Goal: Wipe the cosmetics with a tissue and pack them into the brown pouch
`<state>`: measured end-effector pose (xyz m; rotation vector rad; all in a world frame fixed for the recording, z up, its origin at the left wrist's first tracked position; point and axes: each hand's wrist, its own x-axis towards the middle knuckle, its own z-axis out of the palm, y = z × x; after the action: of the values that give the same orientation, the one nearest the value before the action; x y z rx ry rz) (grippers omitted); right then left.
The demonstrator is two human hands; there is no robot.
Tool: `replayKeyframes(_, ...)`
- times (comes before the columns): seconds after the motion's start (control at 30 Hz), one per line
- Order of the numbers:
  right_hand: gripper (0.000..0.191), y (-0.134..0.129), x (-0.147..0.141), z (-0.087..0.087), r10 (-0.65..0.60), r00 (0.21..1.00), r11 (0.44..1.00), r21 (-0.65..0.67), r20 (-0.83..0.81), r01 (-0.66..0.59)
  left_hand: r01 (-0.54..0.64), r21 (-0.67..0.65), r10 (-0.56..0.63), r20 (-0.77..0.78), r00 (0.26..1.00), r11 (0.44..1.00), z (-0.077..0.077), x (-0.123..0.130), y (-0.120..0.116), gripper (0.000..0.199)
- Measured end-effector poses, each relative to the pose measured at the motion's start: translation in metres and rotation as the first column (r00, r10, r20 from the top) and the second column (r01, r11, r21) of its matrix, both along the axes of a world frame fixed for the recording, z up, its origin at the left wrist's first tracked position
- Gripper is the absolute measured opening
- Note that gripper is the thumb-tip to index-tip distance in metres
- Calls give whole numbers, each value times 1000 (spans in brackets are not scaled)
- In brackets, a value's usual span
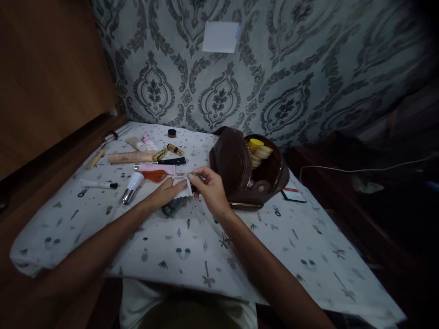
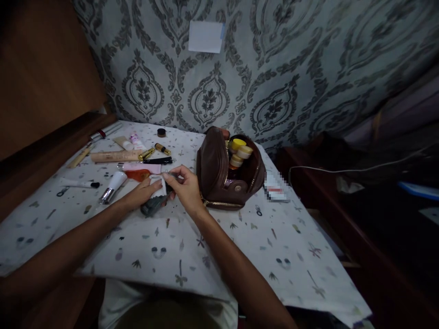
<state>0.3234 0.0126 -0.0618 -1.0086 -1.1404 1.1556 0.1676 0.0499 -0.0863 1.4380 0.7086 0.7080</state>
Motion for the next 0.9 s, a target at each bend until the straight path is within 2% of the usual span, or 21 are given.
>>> replayKeyframes(0.2, 45, 3, 15, -9, 175, 985, 983, 59, -7, -174, -29, 12, 31, -142, 989, 999, -2, -4, 5, 70)
replayKeyframes(0.27, 43, 3, 18, -12, 168, 986, 983, 72, -1, -168, -21, -28, 16, -172, 985, 999, -2, -5, 6, 72)
replayKeyframes(0.37, 41, 3, 18, -15, 94, 995, 994, 63, -24, -93, -2, -45, -5, -161, 987, 999, 0, -5, 6, 73)
replayKeyframes(0.47, 42, 4, 15, -19, 9, 998, 999, 45, -69, -6, 37, 96, -28, -92, 995, 995, 3, -5, 4, 58)
replayKeyframes(0.57, 42, 4, 13, -21, -25, 995, 999, 43, -93, 29, 55, 212, -46, -46, 998, 976, 3, -4, 3, 47)
replayKeyframes(0.7, 40, 3, 15, -22, -5, 996, 999, 41, -86, 8, 70, 199, -66, -26, 998, 977, 1, -2, 2, 40)
replayKeyframes(0.9, 46, 2, 23, -19, 99, 995, 992, 81, 6, -99, 35, 142, -26, -64, 998, 989, 2, -4, 2, 52)
